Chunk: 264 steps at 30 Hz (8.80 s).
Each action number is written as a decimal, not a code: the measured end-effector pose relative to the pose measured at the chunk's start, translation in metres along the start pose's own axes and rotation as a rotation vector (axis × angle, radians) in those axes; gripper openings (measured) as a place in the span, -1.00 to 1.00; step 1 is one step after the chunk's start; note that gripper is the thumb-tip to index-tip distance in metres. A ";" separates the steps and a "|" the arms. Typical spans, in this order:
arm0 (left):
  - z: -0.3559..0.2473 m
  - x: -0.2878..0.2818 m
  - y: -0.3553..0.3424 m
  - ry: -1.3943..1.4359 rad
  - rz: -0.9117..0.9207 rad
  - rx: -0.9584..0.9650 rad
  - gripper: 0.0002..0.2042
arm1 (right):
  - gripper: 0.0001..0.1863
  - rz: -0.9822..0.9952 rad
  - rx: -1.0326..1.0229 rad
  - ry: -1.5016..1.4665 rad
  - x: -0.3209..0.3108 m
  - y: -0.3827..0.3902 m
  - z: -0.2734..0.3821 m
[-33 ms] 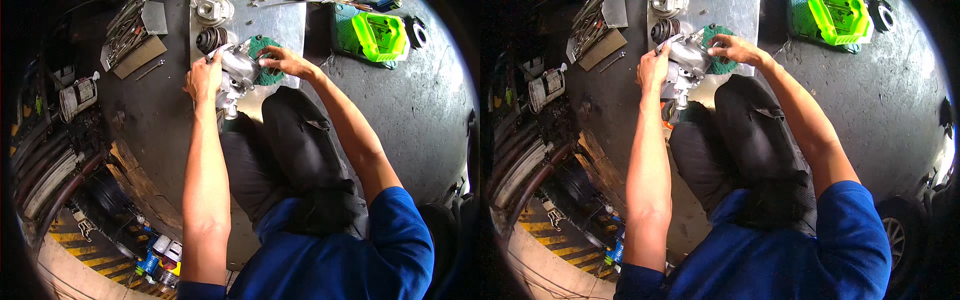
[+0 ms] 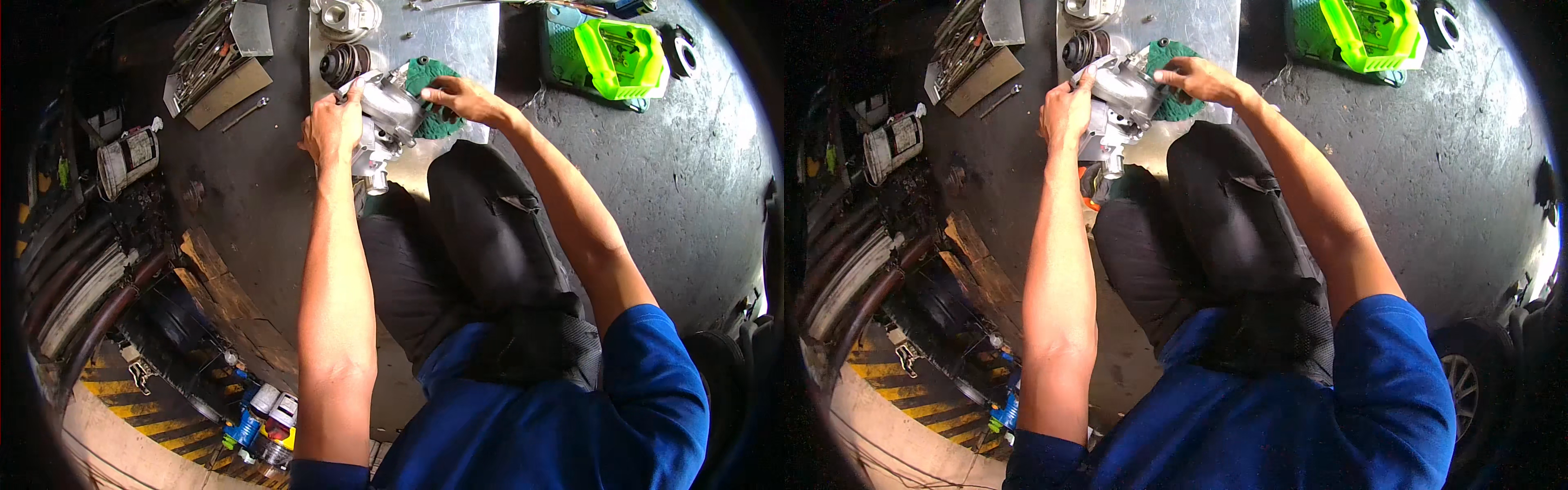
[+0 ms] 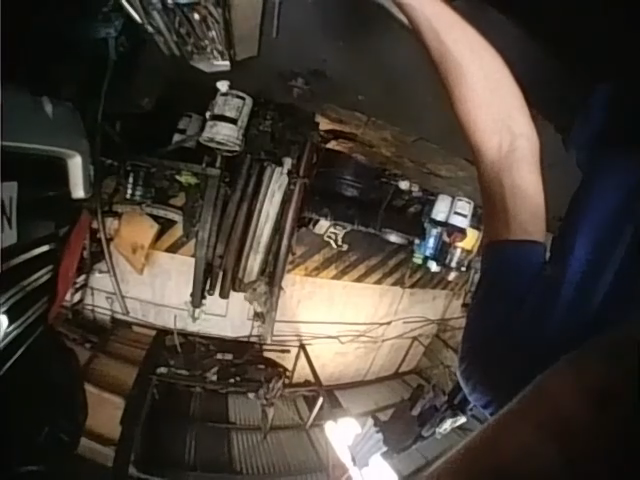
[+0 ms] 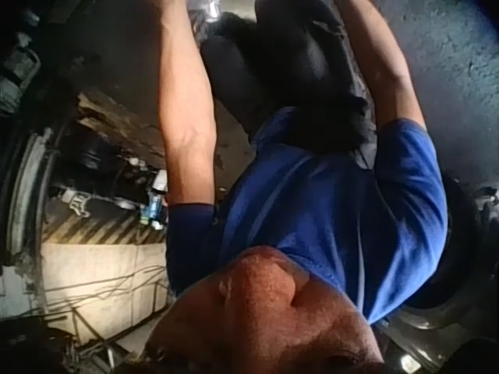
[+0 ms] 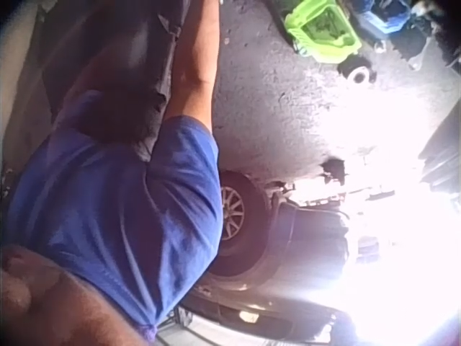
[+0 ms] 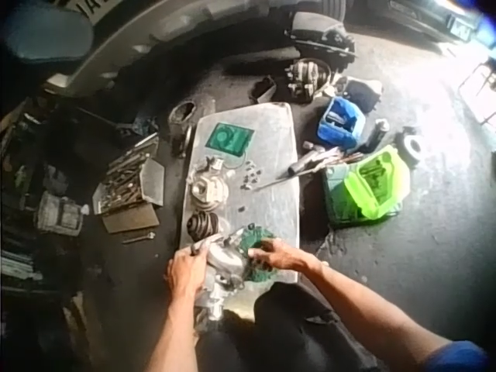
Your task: Repairing and assembling mechanical engine components and then working on the engine bay.
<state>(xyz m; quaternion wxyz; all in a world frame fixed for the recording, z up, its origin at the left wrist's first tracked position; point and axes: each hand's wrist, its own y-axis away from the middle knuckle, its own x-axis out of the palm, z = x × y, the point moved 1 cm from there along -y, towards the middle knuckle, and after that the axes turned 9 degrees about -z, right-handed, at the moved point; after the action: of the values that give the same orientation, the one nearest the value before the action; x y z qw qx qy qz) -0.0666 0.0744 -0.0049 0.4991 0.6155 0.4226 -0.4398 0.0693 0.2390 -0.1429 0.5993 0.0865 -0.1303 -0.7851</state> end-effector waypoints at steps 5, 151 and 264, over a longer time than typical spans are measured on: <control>-0.001 0.001 0.001 0.037 0.003 -0.008 -0.41 | -0.71 0.104 0.187 0.189 -0.007 -0.004 -0.001; 0.006 0.015 -0.008 0.037 -0.012 0.001 -0.30 | -0.70 -0.331 0.262 -0.217 0.029 0.024 -0.011; 0.001 0.007 -0.003 0.012 0.007 0.001 -0.31 | -0.84 -0.319 0.450 -0.775 0.036 0.049 -0.013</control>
<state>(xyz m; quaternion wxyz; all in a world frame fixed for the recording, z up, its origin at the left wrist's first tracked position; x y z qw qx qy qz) -0.0681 0.0744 -0.0127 0.4976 0.6199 0.4233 -0.4346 0.1081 0.1906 -0.1399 0.3450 -0.0660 -0.4961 -0.7941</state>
